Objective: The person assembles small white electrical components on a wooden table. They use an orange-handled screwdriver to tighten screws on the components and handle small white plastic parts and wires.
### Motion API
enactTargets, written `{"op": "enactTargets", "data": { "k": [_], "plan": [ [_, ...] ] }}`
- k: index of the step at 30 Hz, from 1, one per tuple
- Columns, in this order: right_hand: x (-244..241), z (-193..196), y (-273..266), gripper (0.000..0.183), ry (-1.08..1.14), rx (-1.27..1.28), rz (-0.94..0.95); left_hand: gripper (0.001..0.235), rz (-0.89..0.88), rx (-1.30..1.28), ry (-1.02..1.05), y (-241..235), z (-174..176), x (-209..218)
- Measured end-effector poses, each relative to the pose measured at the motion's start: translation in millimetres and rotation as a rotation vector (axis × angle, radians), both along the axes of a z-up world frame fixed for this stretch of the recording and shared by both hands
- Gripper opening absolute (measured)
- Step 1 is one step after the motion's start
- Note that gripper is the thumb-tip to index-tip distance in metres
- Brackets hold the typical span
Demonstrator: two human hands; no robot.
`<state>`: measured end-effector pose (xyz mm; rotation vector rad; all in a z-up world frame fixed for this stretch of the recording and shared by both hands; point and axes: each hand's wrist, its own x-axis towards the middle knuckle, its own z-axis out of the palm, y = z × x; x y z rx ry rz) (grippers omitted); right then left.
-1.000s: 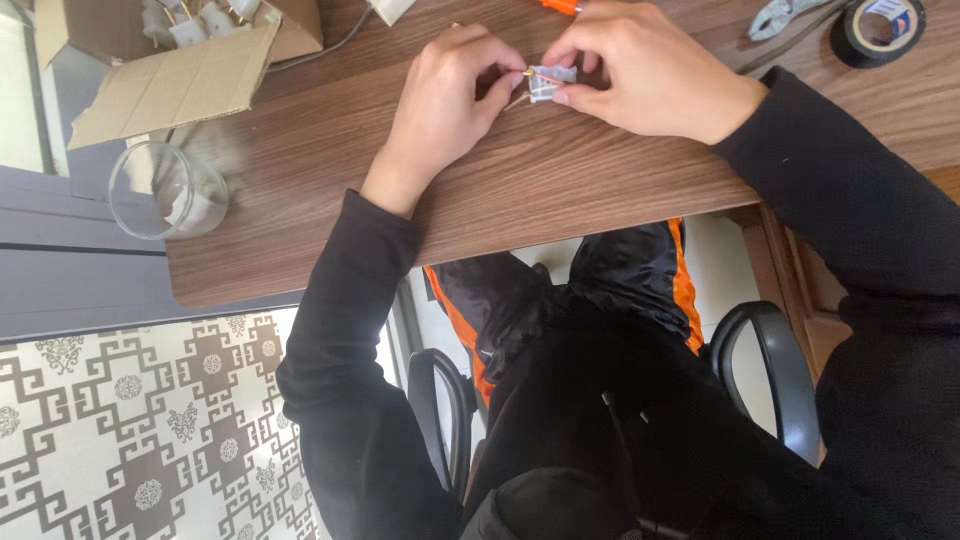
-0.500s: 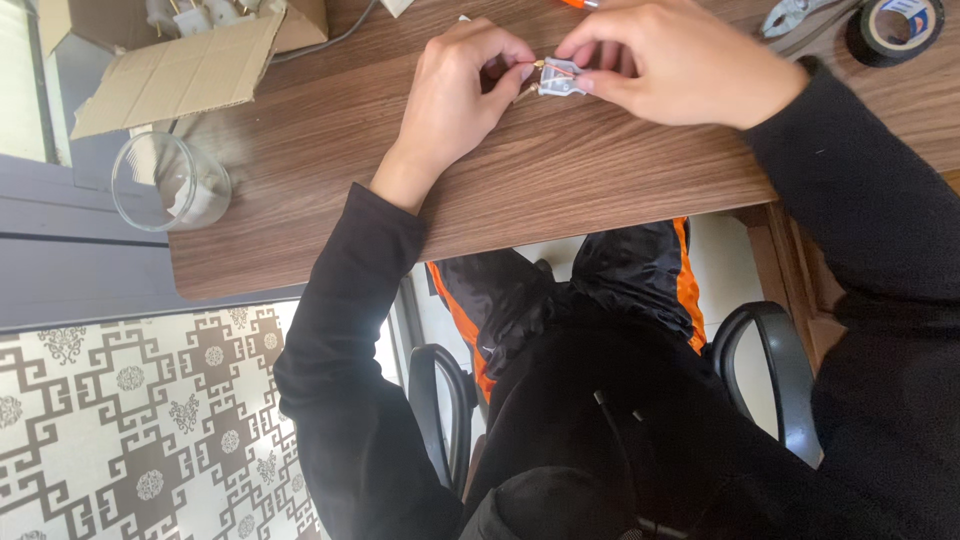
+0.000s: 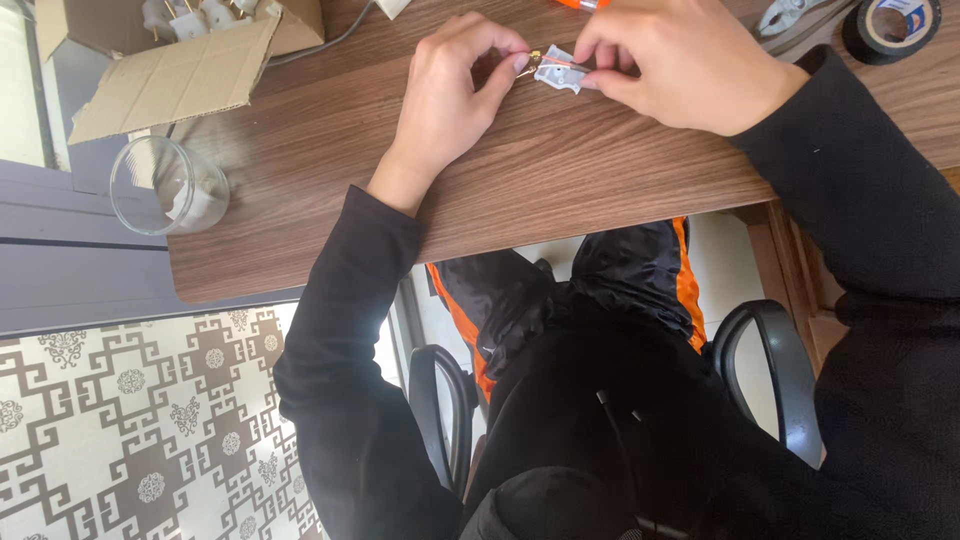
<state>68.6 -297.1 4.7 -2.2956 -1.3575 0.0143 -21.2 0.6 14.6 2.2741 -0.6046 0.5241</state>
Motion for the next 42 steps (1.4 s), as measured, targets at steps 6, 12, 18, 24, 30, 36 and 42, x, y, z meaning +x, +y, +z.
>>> {"op": "enactTargets", "data": {
  "k": [6, 12, 18, 24, 30, 36, 42],
  "plan": [
    [-3.1, 3.7, -6.4, 0.015, -0.111, 0.018, -0.081, 0.013, -0.035, -0.058, -0.022, -0.9, 8.7, -6.0],
    [-6.7, 13.6, -13.3, 0.020, -0.046, 0.021, -0.138, 0.057, 0.013, 0.047, -0.113, -1.7, 6.4, -11.6],
    [-17.7, 34.7, -2.7, 0.019, 0.151, 0.071, -0.160, 0.049, -0.106, 0.092, -0.220, -6.1, 10.3, -5.8],
    [-23.2, 47.5, 7.2, 0.022, 0.368, 0.098, -0.098, 0.043, -0.101, 0.076, -0.226, -11.0, 7.0, -1.9],
    [-15.8, 43.4, 5.6, 0.026, 0.428, -0.012, -0.149, 0.025, -0.114, 0.105, -0.261, -7.0, 7.5, -1.6],
    [-11.9, 40.9, 5.1, 0.029, 0.439, -0.088, -0.221, 0.015, -0.142, 0.067, -0.136, 6.1, 2.5, 5.4],
    [-4.2, 31.1, 8.7, 0.030, 0.455, -0.142, -0.229, 0.012, -0.134, 0.134, -0.091, 14.1, -7.4, 17.0]
  ]
}}
